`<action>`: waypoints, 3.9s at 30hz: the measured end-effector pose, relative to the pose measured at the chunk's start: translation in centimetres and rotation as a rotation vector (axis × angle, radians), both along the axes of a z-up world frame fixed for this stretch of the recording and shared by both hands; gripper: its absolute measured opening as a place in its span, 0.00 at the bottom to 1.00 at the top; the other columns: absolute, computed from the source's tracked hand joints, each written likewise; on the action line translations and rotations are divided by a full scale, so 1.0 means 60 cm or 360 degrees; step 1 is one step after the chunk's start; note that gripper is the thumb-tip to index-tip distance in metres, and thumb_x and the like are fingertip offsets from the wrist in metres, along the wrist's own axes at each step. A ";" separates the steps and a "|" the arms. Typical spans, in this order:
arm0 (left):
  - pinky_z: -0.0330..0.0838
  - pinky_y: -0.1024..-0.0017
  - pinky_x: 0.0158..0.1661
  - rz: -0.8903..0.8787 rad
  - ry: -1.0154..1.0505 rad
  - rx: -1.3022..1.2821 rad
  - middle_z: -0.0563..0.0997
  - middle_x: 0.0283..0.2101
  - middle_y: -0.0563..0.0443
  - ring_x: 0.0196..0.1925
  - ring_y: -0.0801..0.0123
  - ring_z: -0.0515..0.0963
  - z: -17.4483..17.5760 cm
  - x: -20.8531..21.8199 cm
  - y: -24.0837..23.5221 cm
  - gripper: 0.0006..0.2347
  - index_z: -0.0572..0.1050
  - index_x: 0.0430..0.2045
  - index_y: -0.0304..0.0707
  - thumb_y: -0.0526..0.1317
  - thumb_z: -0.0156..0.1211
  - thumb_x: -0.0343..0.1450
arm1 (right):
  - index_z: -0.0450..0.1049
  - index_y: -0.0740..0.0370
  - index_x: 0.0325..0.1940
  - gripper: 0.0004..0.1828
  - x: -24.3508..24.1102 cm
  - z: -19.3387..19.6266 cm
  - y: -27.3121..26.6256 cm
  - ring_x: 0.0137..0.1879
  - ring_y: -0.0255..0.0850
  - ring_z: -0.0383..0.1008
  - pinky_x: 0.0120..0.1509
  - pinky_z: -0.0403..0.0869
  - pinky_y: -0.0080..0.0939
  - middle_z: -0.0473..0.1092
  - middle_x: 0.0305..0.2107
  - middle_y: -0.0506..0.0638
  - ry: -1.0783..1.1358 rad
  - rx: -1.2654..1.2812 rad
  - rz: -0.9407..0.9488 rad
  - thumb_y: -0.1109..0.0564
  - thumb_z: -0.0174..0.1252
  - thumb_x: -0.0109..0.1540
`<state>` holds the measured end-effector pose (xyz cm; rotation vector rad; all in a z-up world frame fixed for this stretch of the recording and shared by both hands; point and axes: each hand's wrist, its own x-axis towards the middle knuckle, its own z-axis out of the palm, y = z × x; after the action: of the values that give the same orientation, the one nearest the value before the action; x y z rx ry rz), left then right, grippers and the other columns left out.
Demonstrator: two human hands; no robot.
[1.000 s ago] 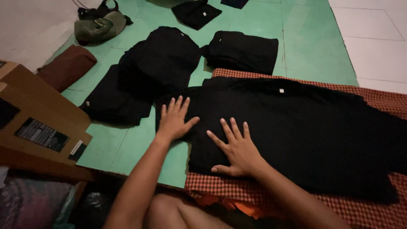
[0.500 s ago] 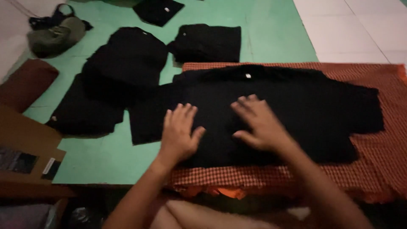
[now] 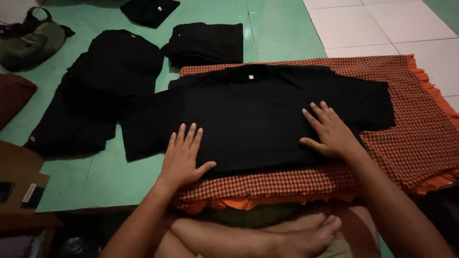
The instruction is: The person folds a black t-shirt on a checkered mat placed on the floor. They smooth the fabric, fold the sleeves inward, and then fold the shirt in half before placing it on a stack of other folded shirts.
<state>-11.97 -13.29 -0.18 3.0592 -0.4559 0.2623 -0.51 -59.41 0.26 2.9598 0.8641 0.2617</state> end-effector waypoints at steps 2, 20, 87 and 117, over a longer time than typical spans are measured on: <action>0.45 0.39 0.70 0.0054 -0.0051 0.0021 0.64 0.71 0.35 0.74 0.39 0.58 0.031 0.011 -0.025 0.42 0.60 0.70 0.37 0.72 0.48 0.68 | 0.49 0.45 0.82 0.52 0.008 0.023 0.005 0.80 0.61 0.49 0.81 0.52 0.61 0.54 0.74 0.58 -0.0007 -0.0031 -0.0053 0.21 0.45 0.60; 0.46 0.33 0.69 0.0268 -0.0001 -0.0286 0.59 0.74 0.31 0.76 0.39 0.56 0.039 0.237 -0.117 0.42 0.62 0.70 0.40 0.69 0.56 0.65 | 0.52 0.49 0.82 0.66 0.248 0.034 0.091 0.71 0.59 0.62 0.65 0.71 0.60 0.59 0.68 0.54 0.0001 -0.0084 -0.0138 0.10 0.46 0.49; 0.36 0.32 0.71 -0.0622 0.0204 -0.0616 0.63 0.73 0.38 0.79 0.43 0.51 0.038 0.261 -0.601 0.24 0.71 0.63 0.42 0.54 0.45 0.75 | 0.82 0.67 0.48 0.26 0.037 0.007 -0.216 0.58 0.67 0.75 0.60 0.71 0.62 0.79 0.42 0.68 0.0361 0.1037 -0.1529 0.42 0.67 0.58; 0.36 0.29 0.70 -0.0615 0.0064 -0.0657 0.68 0.71 0.42 0.79 0.47 0.54 0.008 0.270 -0.613 0.22 0.76 0.58 0.55 0.58 0.45 0.74 | 0.53 0.45 0.80 0.35 0.194 -0.018 -0.209 0.79 0.64 0.47 0.81 0.48 0.70 0.52 0.74 0.59 0.0352 0.0437 -0.0321 0.33 0.37 0.71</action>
<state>4.26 -50.06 0.33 2.5098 -0.8526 0.2405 11.14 -71.94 -0.80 3.3513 0.5787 0.0465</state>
